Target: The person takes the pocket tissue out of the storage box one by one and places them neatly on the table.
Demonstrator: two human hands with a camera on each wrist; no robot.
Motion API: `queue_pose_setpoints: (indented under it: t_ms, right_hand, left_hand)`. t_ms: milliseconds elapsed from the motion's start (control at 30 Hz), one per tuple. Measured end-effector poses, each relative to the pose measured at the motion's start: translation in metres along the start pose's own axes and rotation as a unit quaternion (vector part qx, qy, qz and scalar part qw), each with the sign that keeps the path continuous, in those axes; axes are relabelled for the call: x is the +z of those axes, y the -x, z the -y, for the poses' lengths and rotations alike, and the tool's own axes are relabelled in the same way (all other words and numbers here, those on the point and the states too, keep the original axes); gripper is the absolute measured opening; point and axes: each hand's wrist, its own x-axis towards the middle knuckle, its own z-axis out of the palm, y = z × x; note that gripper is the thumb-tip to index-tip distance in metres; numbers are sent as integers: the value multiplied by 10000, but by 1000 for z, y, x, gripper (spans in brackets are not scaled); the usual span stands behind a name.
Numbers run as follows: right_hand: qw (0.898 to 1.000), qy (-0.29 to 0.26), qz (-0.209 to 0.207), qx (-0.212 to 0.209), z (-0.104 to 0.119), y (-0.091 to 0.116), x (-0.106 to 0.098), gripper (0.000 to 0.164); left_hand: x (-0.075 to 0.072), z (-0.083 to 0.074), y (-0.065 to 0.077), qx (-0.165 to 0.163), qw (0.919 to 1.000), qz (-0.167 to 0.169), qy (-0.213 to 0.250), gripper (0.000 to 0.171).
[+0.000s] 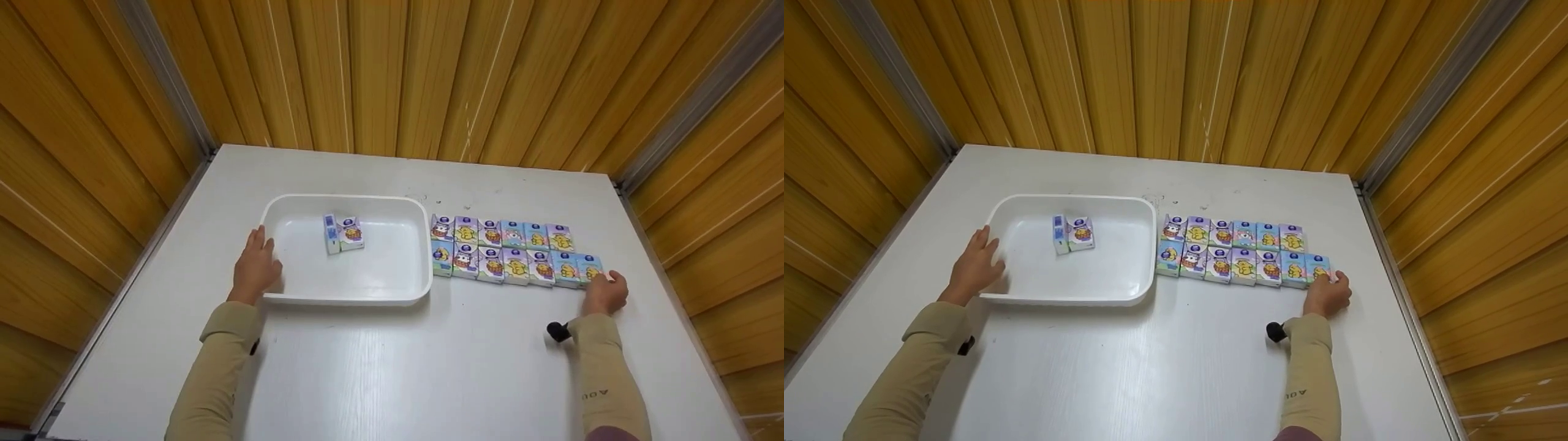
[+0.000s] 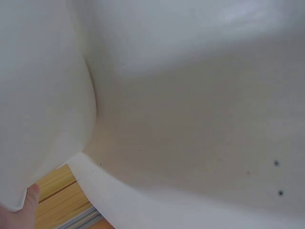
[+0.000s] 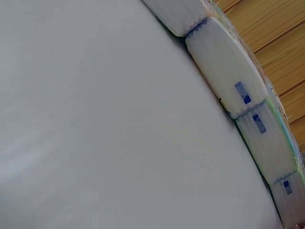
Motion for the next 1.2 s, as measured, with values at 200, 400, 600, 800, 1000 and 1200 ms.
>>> queue_pose_setpoints:
  t_ms: [200, 400, 600, 800, 1000, 1200]
  right_hand:
    - [9983, -373, -413, -194, 11, 8, 8, 50]
    - [9929, -870, -590, -563, 26, 18, 21, 42]
    - [9792, -1525, -649, -1172, 41, 34, 36, 35]
    - [9673, -2012, -84, -1539, 58, 64, 52, 28]
    - [9521, -2104, 704, -2103, 71, 100, 72, 22]
    - [9437, -1758, 1479, -2379, 80, 123, 94, 24]
  left_hand:
    - [1, 1, -1, -79, 9999, 47, 39, 53]
    - [0, 1, -2, -122, 9999, 78, 86, 52]
    - [1, 2, -2, -64, 10000, 60, -8, 52]
    - [1, 2, -1, 18, 10000, -33, -26, 52]
    - [1, 2, 0, -55, 10000, 40, 18, 52]
    - [0, 0, 0, -128, 9999, 52, 61, 52]
